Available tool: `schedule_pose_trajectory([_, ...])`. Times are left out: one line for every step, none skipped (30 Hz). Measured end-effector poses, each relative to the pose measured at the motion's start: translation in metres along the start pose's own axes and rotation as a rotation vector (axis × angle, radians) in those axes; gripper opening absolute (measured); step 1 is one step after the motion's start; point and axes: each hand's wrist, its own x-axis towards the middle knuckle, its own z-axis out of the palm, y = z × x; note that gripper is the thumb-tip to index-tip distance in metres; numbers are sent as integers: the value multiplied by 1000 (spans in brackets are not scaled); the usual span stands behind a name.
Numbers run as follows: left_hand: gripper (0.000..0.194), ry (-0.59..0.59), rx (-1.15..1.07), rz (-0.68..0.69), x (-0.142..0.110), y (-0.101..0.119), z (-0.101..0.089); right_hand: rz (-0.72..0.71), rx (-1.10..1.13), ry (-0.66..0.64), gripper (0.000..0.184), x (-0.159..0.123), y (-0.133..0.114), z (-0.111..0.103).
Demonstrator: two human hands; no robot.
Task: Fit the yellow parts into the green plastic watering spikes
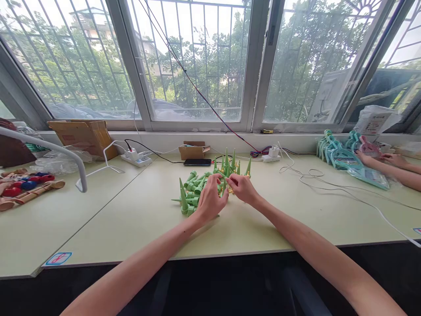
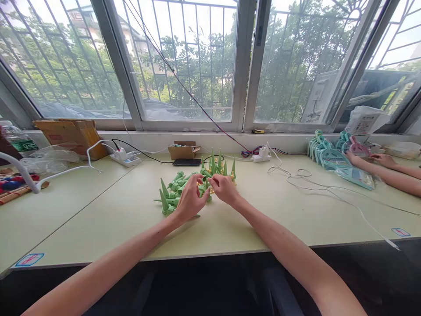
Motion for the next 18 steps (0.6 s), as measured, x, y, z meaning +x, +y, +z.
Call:
schedule_pose_trajectory([32, -11, -4, 0, 0, -1, 1, 2, 1, -2, 40, 0, 0, 0])
schedule_pose_trajectory([30, -26, -8, 1, 1, -2, 1, 5, 0, -5, 40, 0, 0, 0])
schedule_pose_trajectory([28, -43, -12, 2, 1, -4, 2, 8, -1, -7, 41, 1, 0, 0])
schedule_pose_trajectory([25, -63, -15, 1, 1, -5, 2, 11, -5, -8, 41, 1, 0, -1])
schedule_pose_trajectory([21, -85, -17, -1, 2, -6, 2, 15, -10, -7, 41, 1, 0, -1])
schedule_pose_trajectory([17, -107, -17, -4, 2, -7, 2, 19, -18, -4, 42, 1, 0, -1])
schedule_pose_trajectory([13, -129, -16, -7, 2, -7, 2, 22, -26, 0, 42, 1, 0, 0])
schedule_pose_trajectory([11, -149, -13, -11, 2, -7, 2, 25, -34, 2, 42, 1, 1, 0])
schedule_pose_trajectory([9, -166, -11, -13, 3, -8, 2, 28, -40, 4, 42, 1, 1, 0])
schedule_pose_trajectory([8, -181, -10, -13, 3, -8, 2, 30, -44, 5, 42, 1, 1, 0])
schedule_pose_trajectory([8, -191, -9, -11, 3, -8, 2, 33, -48, 5, 41, 1, 2, 0])
schedule_pose_trajectory([8, -200, -8, -8, 3, -8, 2, 35, -50, 5, 40, 1, 2, 1])
schedule_pose_trajectory([8, -205, -7, -3, 3, -8, 2, 36, -50, 4, 39, 1, 3, 1])
schedule_pose_trajectory([8, -210, -7, 3, 3, -9, 2, 36, -51, 3, 37, 1, 3, 1])
schedule_pose_trajectory([8, -214, -7, 8, 3, -9, 3, 34, -51, 0, 35, 1, 4, 1])
schedule_pose_trajectory([7, -219, -9, 10, 3, -10, 3, 31, -52, -3, 33, 1, 4, 2])
schedule_pose_trajectory([7, -225, -12, 11, 3, -10, 3, 27, -53, -7, 31, 1, 4, 2])
schedule_pose_trajectory([7, -232, -16, 8, 3, -10, 3, 22, -55, -10, 29, 1, 5, 2])
